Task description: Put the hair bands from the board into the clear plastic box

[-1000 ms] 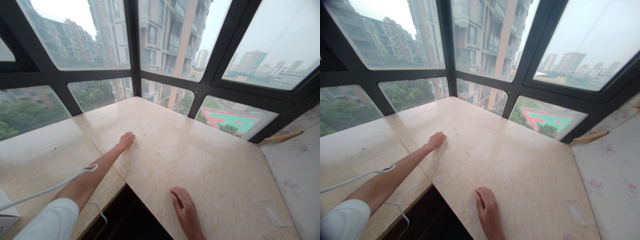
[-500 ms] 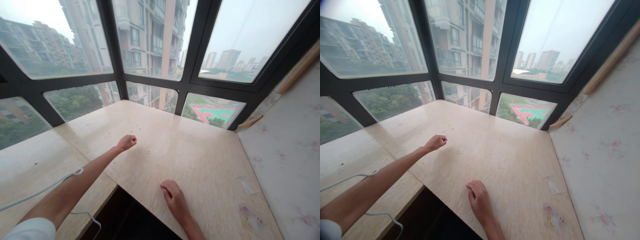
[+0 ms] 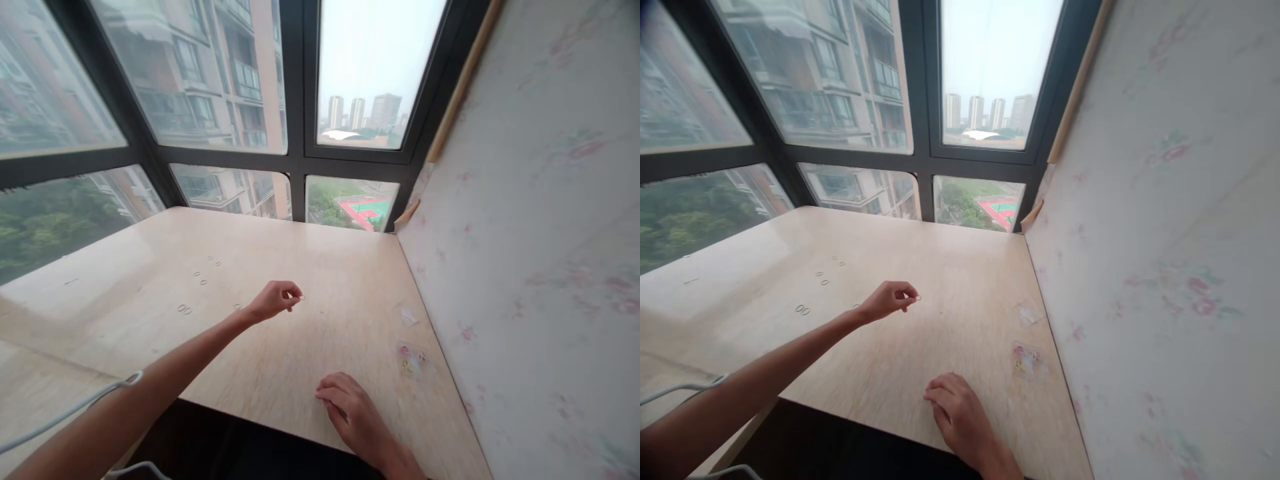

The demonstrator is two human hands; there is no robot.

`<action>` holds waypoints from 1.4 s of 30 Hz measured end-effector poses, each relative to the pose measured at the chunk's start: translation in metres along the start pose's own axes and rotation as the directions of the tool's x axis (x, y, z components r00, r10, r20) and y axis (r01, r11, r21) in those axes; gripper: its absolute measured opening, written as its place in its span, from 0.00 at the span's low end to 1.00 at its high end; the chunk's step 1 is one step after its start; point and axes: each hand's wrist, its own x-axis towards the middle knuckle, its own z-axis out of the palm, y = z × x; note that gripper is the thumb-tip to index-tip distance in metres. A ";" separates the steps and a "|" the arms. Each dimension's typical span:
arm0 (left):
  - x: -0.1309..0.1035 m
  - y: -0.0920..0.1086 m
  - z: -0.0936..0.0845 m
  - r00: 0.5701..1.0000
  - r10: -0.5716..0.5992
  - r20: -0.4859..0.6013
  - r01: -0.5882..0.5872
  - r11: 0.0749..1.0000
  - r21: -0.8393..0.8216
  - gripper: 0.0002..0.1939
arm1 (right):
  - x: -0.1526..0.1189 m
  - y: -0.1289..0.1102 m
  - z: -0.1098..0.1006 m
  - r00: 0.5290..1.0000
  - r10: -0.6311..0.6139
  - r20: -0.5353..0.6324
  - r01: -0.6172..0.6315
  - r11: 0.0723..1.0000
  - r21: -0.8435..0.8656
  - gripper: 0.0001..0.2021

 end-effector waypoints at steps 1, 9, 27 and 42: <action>0.005 0.008 0.013 0.999 0.031 0.024 -0.030 0.999 -0.014 0.07 | -0.005 0.000 -0.003 1.000 0.012 -0.008 -0.012 1.000 -0.005 0.15; 0.030 0.061 0.098 0.968 0.136 0.213 -0.122 0.990 -0.075 0.09 | -0.012 0.005 -0.003 0.996 0.048 -0.069 -0.053 0.996 -0.075 0.15; 0.037 0.112 0.198 0.855 0.387 0.345 -0.389 0.919 -0.065 0.08 | -0.013 0.011 -0.003 0.993 0.099 -0.064 -0.102 0.993 -0.055 0.15; -0.019 0.031 0.142 0.993 0.085 0.082 -0.092 0.992 0.083 0.13 | -0.012 0.005 -0.011 0.990 0.072 -0.118 -0.058 0.991 0.119 0.10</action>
